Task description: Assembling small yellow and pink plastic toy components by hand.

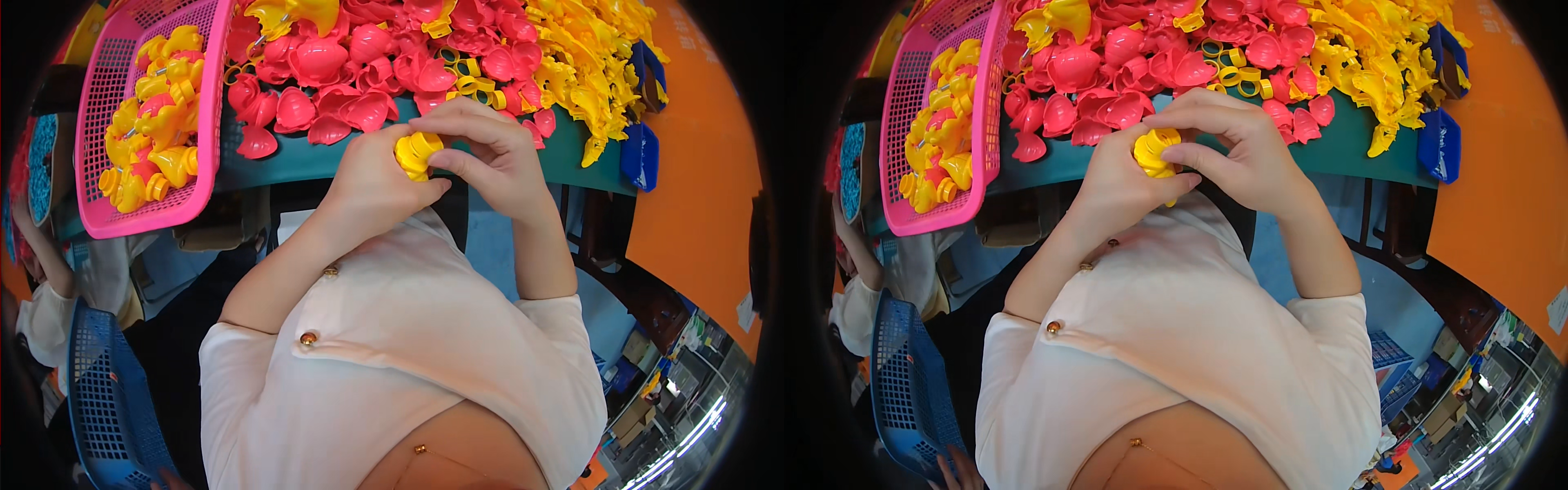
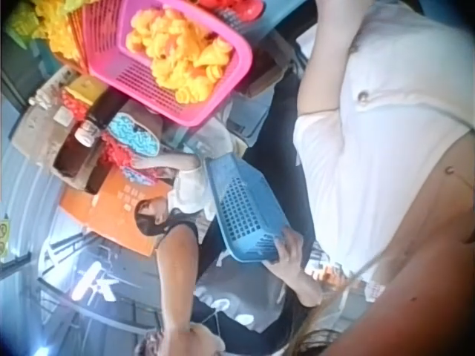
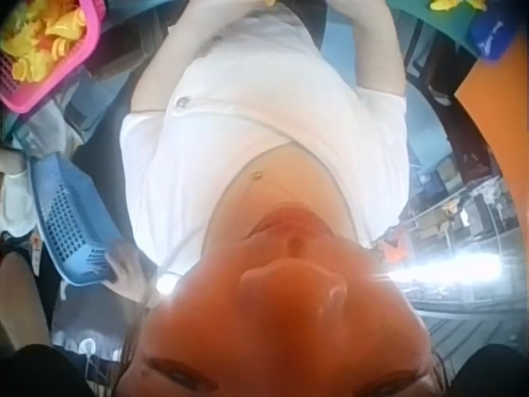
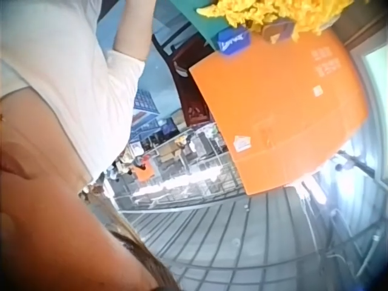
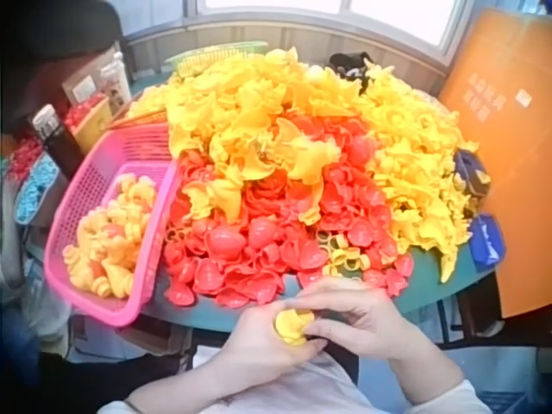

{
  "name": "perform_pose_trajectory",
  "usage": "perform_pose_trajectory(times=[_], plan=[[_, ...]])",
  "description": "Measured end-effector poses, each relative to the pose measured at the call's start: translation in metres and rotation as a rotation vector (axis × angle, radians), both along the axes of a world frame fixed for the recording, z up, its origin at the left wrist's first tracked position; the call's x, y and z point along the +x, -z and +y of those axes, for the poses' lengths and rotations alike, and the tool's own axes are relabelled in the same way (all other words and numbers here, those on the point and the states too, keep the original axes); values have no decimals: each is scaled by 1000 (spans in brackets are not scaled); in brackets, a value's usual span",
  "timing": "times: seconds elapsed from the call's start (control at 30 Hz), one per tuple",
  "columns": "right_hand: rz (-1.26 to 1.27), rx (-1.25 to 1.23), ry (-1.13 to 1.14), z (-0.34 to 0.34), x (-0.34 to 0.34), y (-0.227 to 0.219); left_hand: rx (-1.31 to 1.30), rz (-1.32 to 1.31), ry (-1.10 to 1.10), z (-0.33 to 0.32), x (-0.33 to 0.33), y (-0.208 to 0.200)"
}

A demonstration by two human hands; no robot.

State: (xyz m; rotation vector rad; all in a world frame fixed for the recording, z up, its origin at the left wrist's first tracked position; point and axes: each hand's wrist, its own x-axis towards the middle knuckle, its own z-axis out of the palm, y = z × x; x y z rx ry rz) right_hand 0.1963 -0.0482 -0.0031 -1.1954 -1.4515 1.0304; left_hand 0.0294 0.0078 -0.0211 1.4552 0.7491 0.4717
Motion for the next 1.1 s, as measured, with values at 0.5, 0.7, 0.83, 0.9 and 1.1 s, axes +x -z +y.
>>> perform_pose_trajectory(times=[0.5,0.7,0.83,0.9,1.1], plan=[[309,158,82,-5,-14,6,20,43,33,3,-7,-18],[320,125,76,-8,-13,12,73,47,35,-1,-7,-20],[318,79,81,-8,-11,1,97,38,15,-1,-8,-24],[186,66,172,-8,-6,-10,66,52,8,1,-10,-25],[-214,154,40,-5,-10,-27,292,87,-5,-3,-11,-21]])
